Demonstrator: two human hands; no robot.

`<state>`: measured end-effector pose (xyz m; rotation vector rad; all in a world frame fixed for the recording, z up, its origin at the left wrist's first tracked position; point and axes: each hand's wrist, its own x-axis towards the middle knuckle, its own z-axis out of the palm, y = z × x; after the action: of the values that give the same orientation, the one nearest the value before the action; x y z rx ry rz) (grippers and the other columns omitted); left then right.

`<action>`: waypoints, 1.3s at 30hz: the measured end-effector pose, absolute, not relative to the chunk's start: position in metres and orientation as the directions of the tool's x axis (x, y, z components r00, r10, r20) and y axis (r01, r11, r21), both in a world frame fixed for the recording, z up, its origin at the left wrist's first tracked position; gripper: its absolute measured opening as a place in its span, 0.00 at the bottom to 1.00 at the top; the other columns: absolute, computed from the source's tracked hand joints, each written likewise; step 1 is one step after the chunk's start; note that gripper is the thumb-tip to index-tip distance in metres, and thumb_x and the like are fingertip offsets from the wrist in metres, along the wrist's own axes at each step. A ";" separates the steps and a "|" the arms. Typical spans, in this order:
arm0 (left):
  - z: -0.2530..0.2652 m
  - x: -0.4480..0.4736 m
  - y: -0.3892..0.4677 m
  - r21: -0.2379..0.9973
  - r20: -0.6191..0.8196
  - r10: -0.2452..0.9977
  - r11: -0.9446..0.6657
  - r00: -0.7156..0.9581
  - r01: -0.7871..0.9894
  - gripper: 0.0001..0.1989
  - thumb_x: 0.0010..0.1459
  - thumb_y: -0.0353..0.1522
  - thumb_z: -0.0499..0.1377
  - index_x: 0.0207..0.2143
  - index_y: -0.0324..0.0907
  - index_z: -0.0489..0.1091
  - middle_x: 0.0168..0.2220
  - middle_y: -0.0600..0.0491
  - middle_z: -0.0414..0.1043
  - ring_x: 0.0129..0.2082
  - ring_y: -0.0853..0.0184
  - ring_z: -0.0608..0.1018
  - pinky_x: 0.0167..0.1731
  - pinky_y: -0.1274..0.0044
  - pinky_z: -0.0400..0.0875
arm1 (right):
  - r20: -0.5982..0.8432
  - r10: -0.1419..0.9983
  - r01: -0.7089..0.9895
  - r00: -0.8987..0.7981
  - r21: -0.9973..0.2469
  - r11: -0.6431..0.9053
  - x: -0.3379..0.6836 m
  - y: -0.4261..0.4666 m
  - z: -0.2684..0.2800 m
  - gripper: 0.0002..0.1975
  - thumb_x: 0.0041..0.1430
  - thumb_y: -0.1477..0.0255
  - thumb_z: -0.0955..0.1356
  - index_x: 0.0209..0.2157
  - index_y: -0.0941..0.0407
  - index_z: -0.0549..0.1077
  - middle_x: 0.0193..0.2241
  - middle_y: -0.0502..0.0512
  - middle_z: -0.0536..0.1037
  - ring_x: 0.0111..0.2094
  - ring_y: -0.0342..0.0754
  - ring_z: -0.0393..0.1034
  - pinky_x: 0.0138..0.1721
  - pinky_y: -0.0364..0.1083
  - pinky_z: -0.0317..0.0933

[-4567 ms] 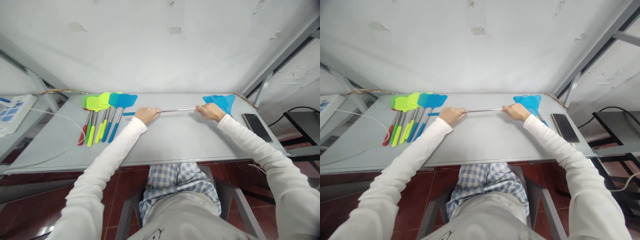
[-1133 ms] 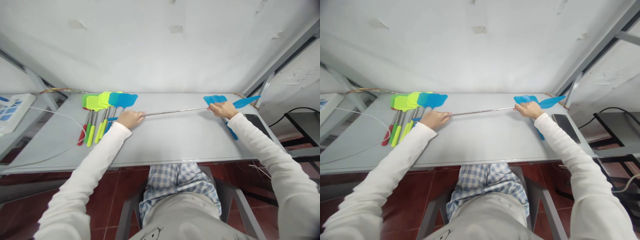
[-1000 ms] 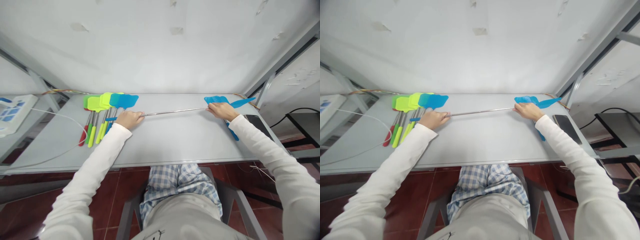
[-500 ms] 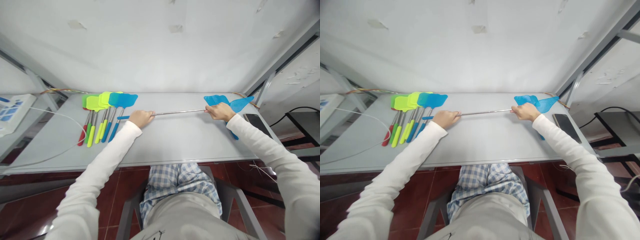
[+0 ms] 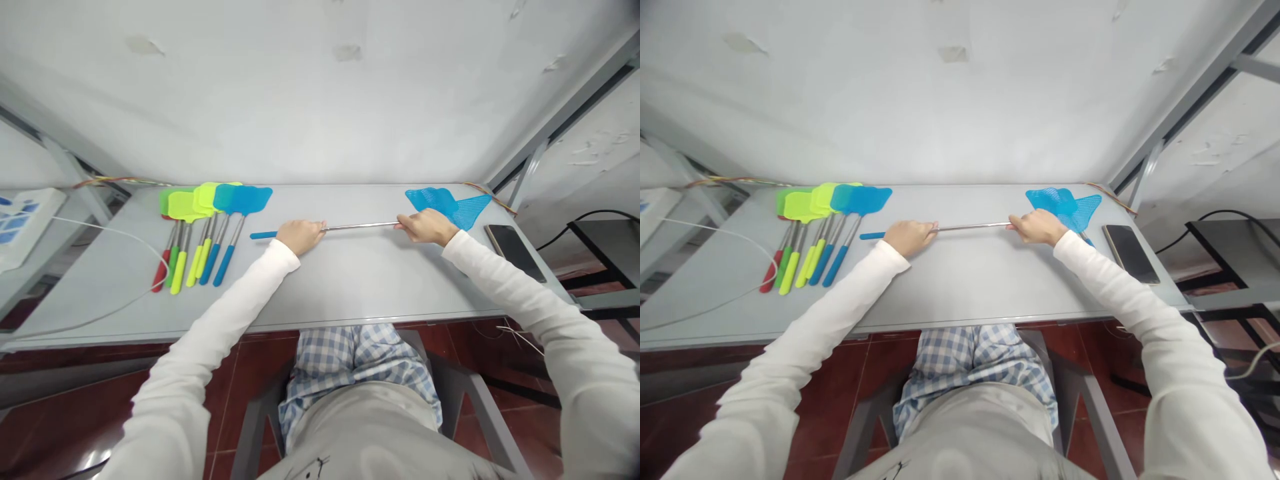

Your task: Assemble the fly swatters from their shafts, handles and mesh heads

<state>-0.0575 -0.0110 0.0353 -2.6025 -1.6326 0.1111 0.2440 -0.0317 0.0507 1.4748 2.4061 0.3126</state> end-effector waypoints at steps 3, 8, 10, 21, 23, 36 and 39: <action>0.041 -0.035 -0.019 -0.055 -0.023 0.886 -0.463 0.462 0.885 0.23 0.67 0.39 0.43 0.46 0.38 0.74 0.36 0.39 0.78 0.41 0.58 0.79 0.40 0.72 0.68 | -0.149 0.869 0.811 -0.472 0.315 0.494 0.219 -0.034 0.055 0.23 0.69 0.61 0.51 0.43 0.59 0.69 0.31 0.64 0.80 0.28 0.52 0.72 0.26 0.45 0.39; 0.046 -0.004 -0.030 0.013 -0.030 0.860 -0.509 0.509 0.861 0.22 0.66 0.39 0.45 0.48 0.37 0.73 0.38 0.38 0.77 0.41 0.57 0.80 0.40 0.71 0.69 | -0.124 0.829 0.786 -0.545 0.269 0.556 0.175 -0.040 0.057 0.23 0.69 0.62 0.51 0.46 0.61 0.68 0.31 0.64 0.79 0.29 0.52 0.72 0.26 0.45 0.40; 0.046 0.000 -0.032 0.014 -0.044 0.842 -0.538 0.538 0.843 0.22 0.66 0.40 0.45 0.49 0.37 0.72 0.38 0.37 0.77 0.41 0.56 0.80 0.39 0.70 0.69 | -0.108 0.818 0.779 -0.565 0.257 0.572 0.167 -0.042 0.054 0.24 0.70 0.62 0.50 0.47 0.62 0.68 0.31 0.63 0.79 0.28 0.51 0.71 0.26 0.45 0.42; 0.047 -0.036 -0.020 -0.103 -0.079 0.849 -0.528 0.522 0.843 0.20 0.64 0.35 0.45 0.48 0.37 0.73 0.36 0.39 0.77 0.41 0.52 0.79 0.37 0.69 0.69 | -0.006 0.609 0.517 -0.793 0.521 0.679 0.207 -0.032 0.075 0.20 0.67 0.67 0.57 0.31 0.61 0.75 0.28 0.61 0.76 0.32 0.49 0.68 0.37 0.48 0.50; 0.047 -0.034 -0.024 -0.097 -0.084 0.837 -0.547 0.541 0.832 0.20 0.64 0.35 0.45 0.48 0.39 0.73 0.36 0.40 0.77 0.41 0.52 0.79 0.37 0.69 0.69 | -0.118 0.598 0.475 -0.793 0.495 0.728 0.205 -0.032 0.079 0.20 0.66 0.69 0.57 0.29 0.60 0.75 0.25 0.60 0.77 0.28 0.48 0.67 0.33 0.48 0.48; 0.033 -0.011 -0.039 0.112 -0.095 0.803 -0.579 0.588 0.808 0.16 0.63 0.33 0.46 0.37 0.37 0.73 0.31 0.43 0.74 0.34 0.58 0.78 0.31 0.73 0.62 | -0.206 0.634 0.519 -0.745 0.417 0.746 0.180 -0.027 0.064 0.21 0.64 0.70 0.57 0.27 0.61 0.77 0.26 0.64 0.79 0.29 0.51 0.72 0.33 0.49 0.53; 0.034 -0.012 -0.030 0.324 -0.076 0.815 -0.525 0.575 0.787 0.13 0.60 0.33 0.50 0.24 0.40 0.67 0.22 0.51 0.66 0.26 0.65 0.72 0.28 0.75 0.57 | -0.070 0.637 0.555 -0.767 0.425 0.715 0.186 -0.021 0.064 0.19 0.64 0.71 0.57 0.31 0.61 0.76 0.30 0.64 0.79 0.38 0.54 0.72 0.44 0.52 0.56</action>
<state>-0.0119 -0.0300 0.0343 -3.0675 -1.6150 -0.1485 0.1864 -0.0214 0.0639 0.9546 2.7094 0.5698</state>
